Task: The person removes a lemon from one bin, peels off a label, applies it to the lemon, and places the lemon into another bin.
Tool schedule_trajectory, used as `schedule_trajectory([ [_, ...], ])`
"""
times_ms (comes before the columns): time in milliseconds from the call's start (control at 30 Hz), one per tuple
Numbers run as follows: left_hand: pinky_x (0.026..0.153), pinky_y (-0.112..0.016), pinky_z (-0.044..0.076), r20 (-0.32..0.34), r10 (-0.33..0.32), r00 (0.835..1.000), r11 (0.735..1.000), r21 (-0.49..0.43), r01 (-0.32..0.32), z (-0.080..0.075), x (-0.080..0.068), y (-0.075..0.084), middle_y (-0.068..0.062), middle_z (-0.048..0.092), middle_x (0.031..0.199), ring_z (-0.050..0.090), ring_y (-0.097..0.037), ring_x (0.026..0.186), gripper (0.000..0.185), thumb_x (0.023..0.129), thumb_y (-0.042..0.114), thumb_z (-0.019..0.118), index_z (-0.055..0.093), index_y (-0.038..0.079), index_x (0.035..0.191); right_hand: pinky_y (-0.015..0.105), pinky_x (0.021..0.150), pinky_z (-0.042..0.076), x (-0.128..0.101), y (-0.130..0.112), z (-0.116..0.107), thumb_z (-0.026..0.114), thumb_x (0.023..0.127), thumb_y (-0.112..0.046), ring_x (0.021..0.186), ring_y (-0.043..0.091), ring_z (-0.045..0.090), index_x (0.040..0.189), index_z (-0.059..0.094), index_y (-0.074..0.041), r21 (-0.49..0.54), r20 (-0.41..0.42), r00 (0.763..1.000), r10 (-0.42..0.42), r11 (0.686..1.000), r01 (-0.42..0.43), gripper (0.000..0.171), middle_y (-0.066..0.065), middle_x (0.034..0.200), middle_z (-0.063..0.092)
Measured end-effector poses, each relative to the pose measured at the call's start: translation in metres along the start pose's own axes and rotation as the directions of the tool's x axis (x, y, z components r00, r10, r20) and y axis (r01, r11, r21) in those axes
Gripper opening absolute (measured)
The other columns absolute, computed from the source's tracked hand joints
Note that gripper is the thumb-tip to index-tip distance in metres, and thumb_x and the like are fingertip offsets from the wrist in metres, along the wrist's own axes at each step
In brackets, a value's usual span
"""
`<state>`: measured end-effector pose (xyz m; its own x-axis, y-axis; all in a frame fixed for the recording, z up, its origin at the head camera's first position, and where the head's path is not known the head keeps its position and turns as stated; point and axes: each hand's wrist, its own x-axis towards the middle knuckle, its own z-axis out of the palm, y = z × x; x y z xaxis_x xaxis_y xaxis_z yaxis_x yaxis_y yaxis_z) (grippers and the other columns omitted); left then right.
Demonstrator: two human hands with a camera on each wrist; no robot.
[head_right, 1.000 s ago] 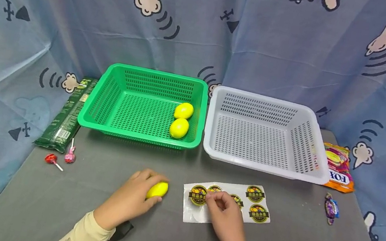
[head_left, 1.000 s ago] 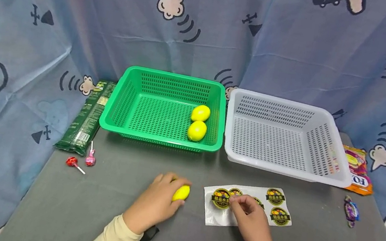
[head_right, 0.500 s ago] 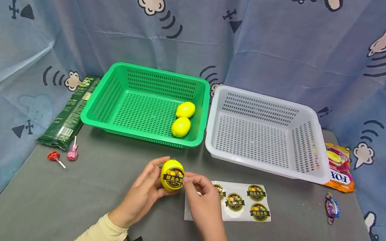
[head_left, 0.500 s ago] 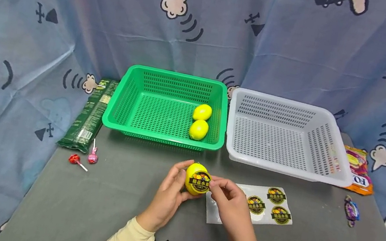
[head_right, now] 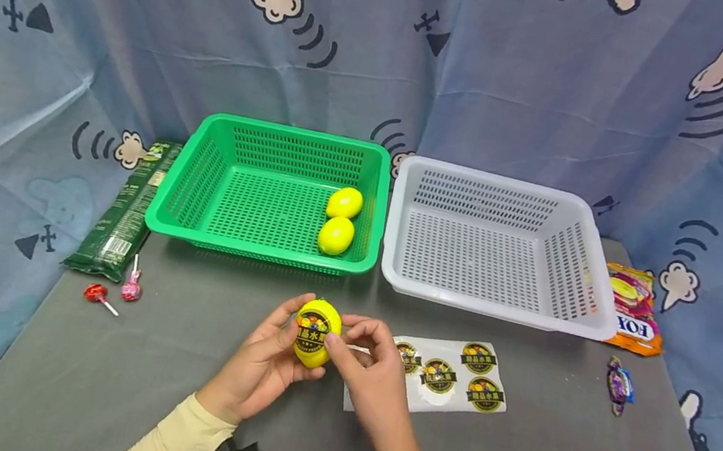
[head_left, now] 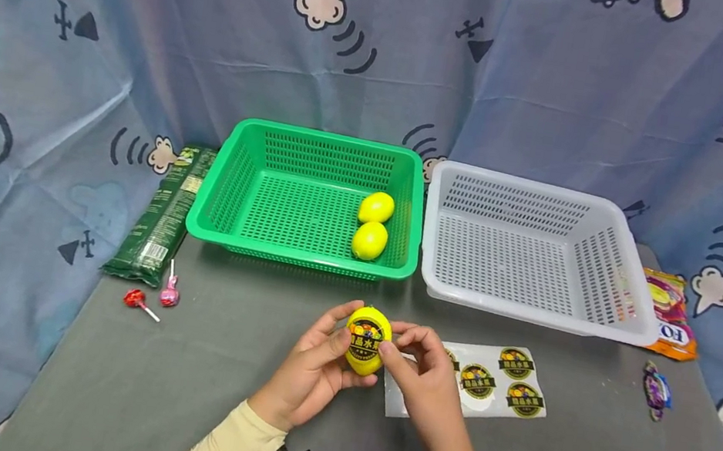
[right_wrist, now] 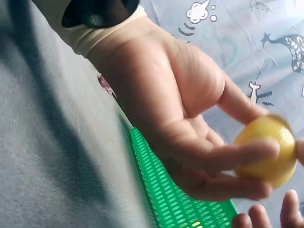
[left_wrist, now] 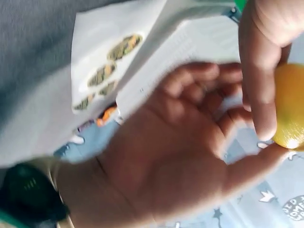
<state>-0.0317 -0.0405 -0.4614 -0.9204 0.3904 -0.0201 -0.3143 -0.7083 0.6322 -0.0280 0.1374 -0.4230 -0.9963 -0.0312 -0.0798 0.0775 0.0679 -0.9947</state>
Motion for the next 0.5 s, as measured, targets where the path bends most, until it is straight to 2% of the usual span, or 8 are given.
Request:
schedule_trajectory([
  [100, 0.085, -0.036, 0.061, -0.023, -0.013, 1.000, 1.000, -0.006, 0.013, 0.002, -0.001, 0.002, -0.005, 0.060, 0.134, 0.068, -0.023, 0.105, 0.037, 0.107, 0.024, 0.066, 0.056, 0.026, 0.143, 0.025, 0.093, 0.052, 0.002, 0.005, -0.004, 0.070, 0.101, -0.004, 0.114, 0.016, 0.063, 0.108, 0.057, 0.003, -0.023, -0.017, 1.000, -0.010, 1.000, 0.010, 0.017, 0.015, 0.131, 0.064],
  [167, 0.085, -0.037, 0.060, -0.073, -0.014, 0.997, 1.000, 0.010, 0.015, 0.004, -0.001, 0.002, -0.004, 0.061, 0.135, 0.066, -0.025, 0.107, 0.038, 0.107, 0.020, 0.067, 0.056, 0.026, 0.142, 0.023, 0.094, 0.049, 0.004, 0.007, -0.006, 0.072, 0.099, -0.004, 0.114, 0.018, 0.063, 0.111, 0.063, 0.001, -0.152, -0.066, 0.984, -0.164, 0.977, 0.153, 0.015, 0.013, 0.130, 0.067],
  [200, 0.085, -0.038, 0.059, -0.102, -0.014, 0.995, 1.000, 0.020, 0.016, 0.004, 0.000, 0.001, -0.005, 0.061, 0.135, 0.066, -0.025, 0.108, 0.038, 0.106, 0.018, 0.067, 0.056, 0.026, 0.142, 0.024, 0.095, 0.049, 0.006, 0.008, -0.006, 0.073, 0.098, -0.002, 0.114, 0.019, 0.064, 0.112, 0.067, 0.001, -0.222, -0.082, 0.958, -0.274, 0.942, 0.251, 0.015, 0.012, 0.128, 0.069],
  [233, 0.086, -0.038, 0.059, -0.127, -0.013, 0.992, 0.999, 0.031, 0.017, 0.005, 0.001, 0.000, -0.004, 0.060, 0.135, 0.066, -0.025, 0.109, 0.038, 0.107, 0.015, 0.066, 0.056, 0.025, 0.142, 0.025, 0.097, 0.049, 0.007, 0.008, -0.006, 0.073, 0.097, -0.001, 0.113, 0.021, 0.065, 0.112, 0.070, 0.000, -0.296, -0.087, 0.915, -0.394, 0.887, 0.354, 0.015, 0.012, 0.126, 0.071],
  [300, 0.087, -0.038, 0.058, -0.161, -0.012, 0.987, 0.999, 0.043, 0.019, 0.006, 0.002, -0.004, -0.005, 0.059, 0.137, 0.065, -0.025, 0.111, 0.040, 0.107, 0.012, 0.064, 0.054, 0.023, 0.144, 0.026, 0.104, 0.048, 0.009, 0.008, -0.003, 0.072, 0.100, -0.003, 0.115, 0.026, 0.067, 0.115, 0.076, -0.001, -0.431, -0.041, 0.778, -0.627, 0.714, 0.552, 0.016, 0.011, 0.123, 0.074],
  [367, 0.087, -0.037, 0.058, -0.168, -0.012, 0.986, 0.999, 0.045, 0.020, 0.008, 0.003, -0.007, -0.005, 0.057, 0.139, 0.065, -0.021, 0.112, 0.043, 0.108, 0.010, 0.063, 0.051, 0.019, 0.147, 0.031, 0.111, 0.045, 0.013, 0.008, 0.001, 0.065, 0.106, -0.010, 0.123, 0.032, 0.066, 0.123, 0.076, 0.001, -0.469, 0.094, 0.669, -0.737, 0.560, 0.683, 0.023, 0.013, 0.129, 0.073],
  [433, 0.087, -0.034, 0.057, -0.155, -0.008, 0.988, 0.999, 0.038, 0.014, 0.010, 0.003, -0.010, -0.005, 0.056, 0.139, 0.065, -0.017, 0.112, 0.045, 0.108, 0.012, 0.063, 0.049, 0.017, 0.150, 0.036, 0.117, 0.040, 0.016, 0.009, 0.005, 0.054, 0.113, -0.021, 0.132, 0.033, 0.061, 0.134, 0.070, 0.002, -0.469, 0.225, 0.625, -0.748, 0.479, 0.742, 0.035, 0.014, 0.138, 0.068],
  [500, 0.086, -0.032, 0.056, -0.135, -0.004, 0.991, 1.000, 0.023, 0.007, 0.013, 0.001, -0.013, -0.004, 0.057, 0.138, 0.064, -0.014, 0.111, 0.047, 0.107, 0.016, 0.065, 0.048, 0.016, 0.151, 0.040, 0.122, 0.034, 0.018, 0.011, 0.006, 0.041, 0.117, -0.029, 0.141, 0.032, 0.054, 0.143, 0.063, 0.002, -0.498, 0.320, 0.616, -0.720, 0.426, 0.756, 0.046, 0.014, 0.148, 0.061],
])
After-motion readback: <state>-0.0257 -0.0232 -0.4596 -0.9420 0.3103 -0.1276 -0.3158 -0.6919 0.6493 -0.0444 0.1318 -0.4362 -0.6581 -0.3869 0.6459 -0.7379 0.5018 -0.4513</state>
